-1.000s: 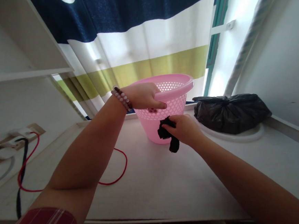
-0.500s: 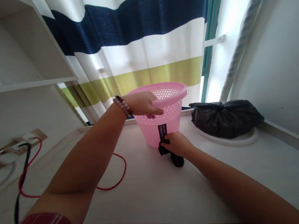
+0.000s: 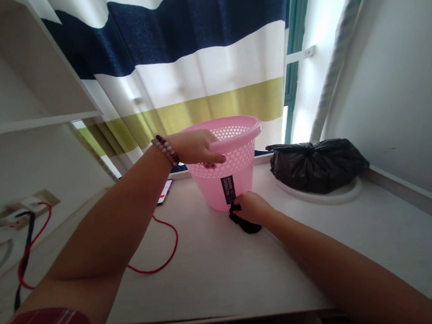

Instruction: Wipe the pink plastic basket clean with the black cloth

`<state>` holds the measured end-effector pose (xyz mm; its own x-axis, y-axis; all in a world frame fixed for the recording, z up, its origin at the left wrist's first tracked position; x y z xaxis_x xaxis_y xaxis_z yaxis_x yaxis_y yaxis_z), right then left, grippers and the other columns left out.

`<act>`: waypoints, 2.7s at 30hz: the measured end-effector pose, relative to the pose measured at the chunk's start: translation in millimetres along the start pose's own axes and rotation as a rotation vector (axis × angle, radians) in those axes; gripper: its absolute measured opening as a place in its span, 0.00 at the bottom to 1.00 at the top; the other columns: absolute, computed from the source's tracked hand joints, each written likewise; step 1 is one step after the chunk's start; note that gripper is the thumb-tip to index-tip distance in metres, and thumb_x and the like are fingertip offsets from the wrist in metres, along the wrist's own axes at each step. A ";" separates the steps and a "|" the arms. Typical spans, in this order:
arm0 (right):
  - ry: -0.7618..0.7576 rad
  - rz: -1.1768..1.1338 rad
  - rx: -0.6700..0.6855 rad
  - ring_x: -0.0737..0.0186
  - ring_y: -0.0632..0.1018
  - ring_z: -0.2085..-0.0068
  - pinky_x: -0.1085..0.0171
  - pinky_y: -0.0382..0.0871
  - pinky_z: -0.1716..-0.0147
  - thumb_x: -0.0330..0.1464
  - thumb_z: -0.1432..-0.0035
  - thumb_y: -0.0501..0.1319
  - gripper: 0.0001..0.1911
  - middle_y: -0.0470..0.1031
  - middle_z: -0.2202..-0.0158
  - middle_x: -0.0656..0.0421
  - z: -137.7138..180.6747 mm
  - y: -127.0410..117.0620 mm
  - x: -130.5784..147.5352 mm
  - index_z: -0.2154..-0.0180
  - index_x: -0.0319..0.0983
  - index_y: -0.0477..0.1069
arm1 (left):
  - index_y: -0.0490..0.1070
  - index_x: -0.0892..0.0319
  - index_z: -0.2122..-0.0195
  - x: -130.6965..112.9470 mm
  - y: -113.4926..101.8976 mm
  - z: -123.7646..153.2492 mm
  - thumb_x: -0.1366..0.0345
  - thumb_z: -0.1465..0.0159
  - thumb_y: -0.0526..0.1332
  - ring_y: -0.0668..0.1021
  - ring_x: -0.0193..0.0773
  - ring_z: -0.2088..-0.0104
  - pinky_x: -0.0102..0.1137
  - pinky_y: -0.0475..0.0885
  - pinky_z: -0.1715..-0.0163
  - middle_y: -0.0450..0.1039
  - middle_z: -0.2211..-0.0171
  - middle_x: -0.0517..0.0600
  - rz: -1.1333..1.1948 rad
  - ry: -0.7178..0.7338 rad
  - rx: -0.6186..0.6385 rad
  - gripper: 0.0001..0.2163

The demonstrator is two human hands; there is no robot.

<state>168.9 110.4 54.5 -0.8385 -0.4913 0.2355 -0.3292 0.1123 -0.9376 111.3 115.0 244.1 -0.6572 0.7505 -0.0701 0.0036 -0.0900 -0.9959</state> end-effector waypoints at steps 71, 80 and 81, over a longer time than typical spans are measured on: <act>-0.150 -0.131 -0.477 0.67 0.68 0.75 0.65 0.53 0.73 0.35 0.40 0.52 0.10 0.71 0.75 0.60 41.0 -91.6 59.1 0.73 0.40 0.62 | 0.60 0.59 0.84 12.8 -19.7 98.0 0.48 0.40 0.52 0.60 0.31 0.80 0.30 0.52 0.77 0.59 0.84 0.45 -0.162 -0.316 -0.953 0.23; 0.018 -0.015 -0.144 0.65 0.74 0.72 0.66 0.54 0.74 0.37 0.43 0.56 0.08 0.76 0.71 0.59 38.3 -18.2 30.2 0.69 0.41 0.69 | 0.60 0.60 0.84 14.9 -17.9 98.5 0.48 0.40 0.53 0.60 0.30 0.81 0.30 0.49 0.78 0.58 0.85 0.45 -0.160 -0.296 -0.922 0.23; 0.036 -0.010 -0.088 0.63 0.74 0.71 0.66 0.55 0.73 0.38 0.43 0.56 0.08 0.77 0.70 0.59 36.9 -4.7 26.2 0.68 0.41 0.70 | 0.60 0.60 0.84 15.8 -18.0 98.3 0.48 0.40 0.52 0.60 0.31 0.81 0.30 0.49 0.78 0.58 0.85 0.46 -0.162 -0.297 -0.925 0.23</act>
<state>164.5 65.2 55.6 -0.8493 -0.4620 0.2553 -0.3734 0.1840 -0.9092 26.8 64.0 266.4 -0.8641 0.5019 -0.0384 0.4020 0.6422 -0.6527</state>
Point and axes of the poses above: each hand's wrist, its own z-axis away from the middle knuckle, its own y-axis out of the palm, x = y × z, the point moved 9 cm from there along -z, towards the middle knuckle
